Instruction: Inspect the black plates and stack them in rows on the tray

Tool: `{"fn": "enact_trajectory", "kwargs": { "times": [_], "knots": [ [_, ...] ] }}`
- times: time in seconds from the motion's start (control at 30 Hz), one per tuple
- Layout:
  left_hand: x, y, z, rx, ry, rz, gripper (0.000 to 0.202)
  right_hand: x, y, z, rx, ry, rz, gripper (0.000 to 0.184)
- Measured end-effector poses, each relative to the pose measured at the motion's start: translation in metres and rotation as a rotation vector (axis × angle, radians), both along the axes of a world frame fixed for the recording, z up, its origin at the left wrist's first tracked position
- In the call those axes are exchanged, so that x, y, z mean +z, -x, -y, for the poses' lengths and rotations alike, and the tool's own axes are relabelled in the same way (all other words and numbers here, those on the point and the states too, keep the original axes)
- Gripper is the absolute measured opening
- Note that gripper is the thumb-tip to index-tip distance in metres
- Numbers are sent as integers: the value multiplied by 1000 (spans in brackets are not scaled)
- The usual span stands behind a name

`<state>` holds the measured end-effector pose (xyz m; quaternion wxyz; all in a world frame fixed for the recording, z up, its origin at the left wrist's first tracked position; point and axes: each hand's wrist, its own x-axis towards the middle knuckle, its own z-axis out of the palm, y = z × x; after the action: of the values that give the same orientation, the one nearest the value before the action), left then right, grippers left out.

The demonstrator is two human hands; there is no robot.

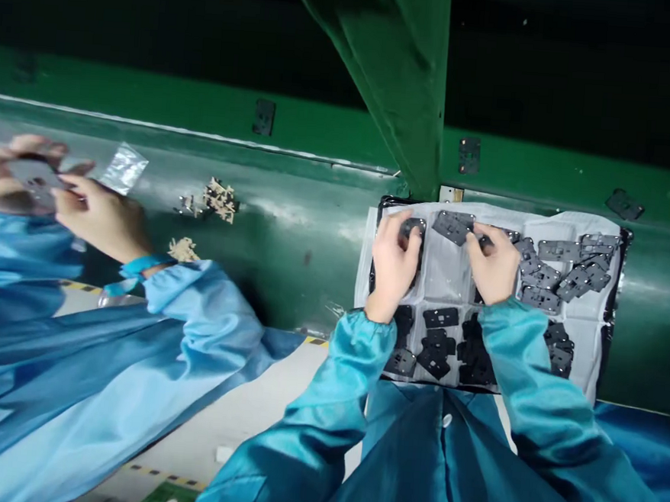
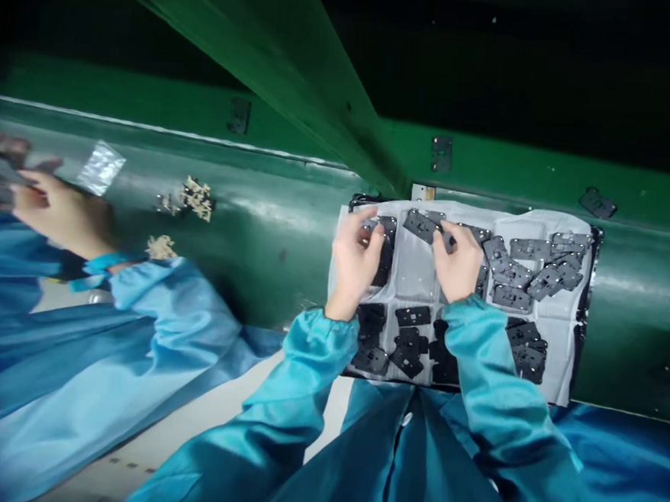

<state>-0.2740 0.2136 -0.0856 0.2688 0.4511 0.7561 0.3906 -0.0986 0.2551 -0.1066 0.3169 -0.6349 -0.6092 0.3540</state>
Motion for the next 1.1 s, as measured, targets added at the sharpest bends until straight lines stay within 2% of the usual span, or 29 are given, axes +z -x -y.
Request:
{"fn": "enact_trajectory", "kwargs": {
  "times": [0.1, 0.17, 0.27, 0.33, 0.4, 0.53, 0.63, 0.7, 0.8, 0.9, 1.0, 1.1],
  "knots": [
    [10, 7, 39, -241, 74, -69, 21, 21, -27, 26, 96, -68, 144, 24],
    [12, 1, 72, -443, 122, -69, 21, 29, -43, 52, 278, -45, 179, 19],
    [6, -17, 112, -659, 202, -146, 25, 26, -53, 88, 658, 50, 300, 15],
    [1, -30, 127, -705, 268, -253, 26, 19, -52, 103, 792, 88, 435, 17],
    [-5, -39, 133, -685, 320, -344, 27, 14, -48, 110, 823, 89, 519, 22],
    [-10, -45, 129, -629, 344, -432, 33, 11, -40, 114, 762, 68, 487, 25],
    [-10, -44, 124, -638, 347, -430, 31, 13, -37, 112, 699, 89, 443, 23],
    [-8, -41, 122, -630, 332, -361, 22, 17, -37, 107, 680, 124, 386, 14],
    [0, -33, 115, -507, 281, -80, 12, 26, -42, 95, 670, 245, 205, 4],
    [12, -24, 102, -359, 331, 370, 19, 36, -46, 83, 592, 418, -28, 15],
    [23, -25, 87, -215, 388, 689, 27, 42, -44, 76, 407, 474, -213, 22],
    [30, -38, 75, -54, 316, 786, 29, 43, -33, 75, 189, 430, -317, 24]
  ]
}}
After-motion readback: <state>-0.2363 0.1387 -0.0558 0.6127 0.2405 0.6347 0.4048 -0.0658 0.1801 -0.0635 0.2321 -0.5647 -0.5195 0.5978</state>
